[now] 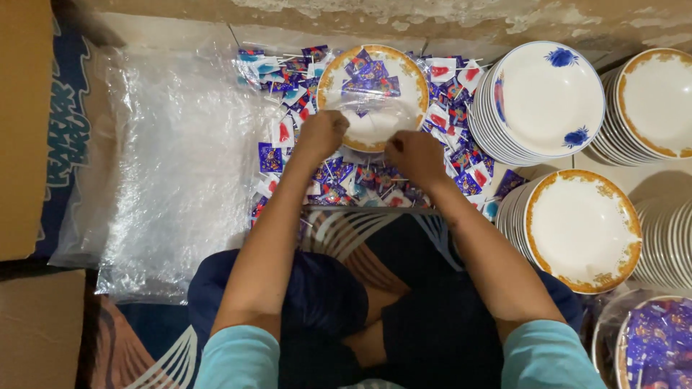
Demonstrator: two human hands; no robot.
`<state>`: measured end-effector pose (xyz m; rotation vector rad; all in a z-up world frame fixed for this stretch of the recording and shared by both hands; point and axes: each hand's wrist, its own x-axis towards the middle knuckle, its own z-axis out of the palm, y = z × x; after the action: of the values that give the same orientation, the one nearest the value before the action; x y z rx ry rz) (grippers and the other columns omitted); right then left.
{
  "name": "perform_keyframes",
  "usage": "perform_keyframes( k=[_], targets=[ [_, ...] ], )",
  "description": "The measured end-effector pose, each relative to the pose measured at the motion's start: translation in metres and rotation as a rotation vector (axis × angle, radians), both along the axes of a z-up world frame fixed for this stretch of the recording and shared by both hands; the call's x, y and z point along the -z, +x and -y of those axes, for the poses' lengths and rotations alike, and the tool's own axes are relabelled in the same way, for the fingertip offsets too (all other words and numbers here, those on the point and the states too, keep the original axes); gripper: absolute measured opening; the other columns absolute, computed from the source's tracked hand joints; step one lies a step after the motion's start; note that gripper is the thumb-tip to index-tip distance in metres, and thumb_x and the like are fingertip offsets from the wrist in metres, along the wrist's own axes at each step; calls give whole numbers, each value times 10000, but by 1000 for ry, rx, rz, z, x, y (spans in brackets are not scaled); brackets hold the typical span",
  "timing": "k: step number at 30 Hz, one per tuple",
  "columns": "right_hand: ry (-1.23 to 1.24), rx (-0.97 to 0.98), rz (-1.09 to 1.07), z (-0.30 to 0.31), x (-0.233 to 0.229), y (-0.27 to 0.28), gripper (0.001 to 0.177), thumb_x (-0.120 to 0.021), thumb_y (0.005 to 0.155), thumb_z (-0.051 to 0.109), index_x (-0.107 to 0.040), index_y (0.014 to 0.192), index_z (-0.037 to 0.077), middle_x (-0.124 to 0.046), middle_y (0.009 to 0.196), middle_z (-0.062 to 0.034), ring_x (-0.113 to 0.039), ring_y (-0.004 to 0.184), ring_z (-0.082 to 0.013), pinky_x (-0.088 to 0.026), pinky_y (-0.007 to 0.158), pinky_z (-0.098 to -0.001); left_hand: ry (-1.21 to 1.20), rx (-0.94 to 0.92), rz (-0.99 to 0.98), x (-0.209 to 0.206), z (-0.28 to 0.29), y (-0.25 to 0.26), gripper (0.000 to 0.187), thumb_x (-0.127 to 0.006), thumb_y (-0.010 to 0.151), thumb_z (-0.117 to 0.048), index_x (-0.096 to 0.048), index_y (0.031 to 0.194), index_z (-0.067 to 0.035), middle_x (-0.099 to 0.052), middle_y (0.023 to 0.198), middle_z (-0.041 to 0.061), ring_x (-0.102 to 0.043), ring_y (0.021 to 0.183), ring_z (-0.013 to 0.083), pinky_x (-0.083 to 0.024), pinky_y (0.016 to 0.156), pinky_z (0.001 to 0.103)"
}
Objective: Pack a ceramic plate into a plastic bag and fill the remaining space with small sachets.
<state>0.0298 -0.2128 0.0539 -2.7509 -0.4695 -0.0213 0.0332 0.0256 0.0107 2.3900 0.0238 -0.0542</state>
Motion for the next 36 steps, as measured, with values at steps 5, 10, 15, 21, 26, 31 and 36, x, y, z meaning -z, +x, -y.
perform_keyframes(
  k=[5, 10, 15, 21, 26, 31, 36],
  targets=[
    [39, -71, -458, 6, 38, -39, 374, -587, 907, 413, -782, 1076, 142, -760, 999, -198, -684, 1056, -475, -546, 893, -576, 254, -66, -326, 40, -51, -44, 175, -697, 821, -225, -800, 947, -162, -768, 981, 181, -725, 1028, 436, -561, 932, 555],
    [139, 99, -374, -26, 22, -55, 353, -598, 926, 439, -803, 938, 152, -772, 876, -124, -724, 960, -417, -568, 823, -514, 133, -208, -472, 12, -1, -68, 393, -719, 835, -386, -773, 987, -27, -742, 1000, 253, -702, 1058, 481, -575, 887, 581],
    [203, 157, -427, -19, 61, -36, 295, -629, 928, 371, -808, 902, 138, -774, 818, -115, -745, 901, -391, -578, 801, -465, 144, -264, -593, 18, 6, -62, 437, -732, 873, -313, -727, 1158, 20, -725, 1149, 259, -661, 1156, 481, -560, 950, 569],
    [96, 170, -576, 28, 53, -23, 316, -702, 770, 464, -821, 872, 189, -784, 836, -96, -736, 991, -381, -576, 868, -496, 234, -221, -599, 9, -6, -64, 422, -699, 846, -216, -709, 1184, 36, -721, 1153, 256, -655, 1153, 480, -548, 946, 580],
    [-257, 31, -581, 63, -12, -24, 402, -693, 795, 465, -828, 1002, 148, -787, 885, -157, -746, 966, -404, -576, 895, -489, 333, -58, -526, -50, -18, -85, 313, -698, 842, -118, -745, 1106, 45, -737, 1120, 273, -662, 1147, 502, -540, 950, 597],
    [-154, 8, -667, 69, -83, -49, 278, -747, 828, 346, -823, 964, 116, -778, 691, -54, -782, 746, -266, -564, 885, -407, 237, 23, -459, -97, -11, -88, 196, -695, 818, -74, -784, 965, 20, -747, 1078, 287, -666, 1132, 518, -528, 974, 586],
    [-63, -35, -590, 23, -111, -40, 268, -710, 847, 336, -823, 927, 107, -778, 744, -138, -757, 859, -395, -547, 869, -457, 128, 4, -413, -67, 14, -56, 267, -753, 748, -25, -742, 990, 86, -727, 1012, 322, -660, 1116, 532, -516, 973, 615]
  ],
)
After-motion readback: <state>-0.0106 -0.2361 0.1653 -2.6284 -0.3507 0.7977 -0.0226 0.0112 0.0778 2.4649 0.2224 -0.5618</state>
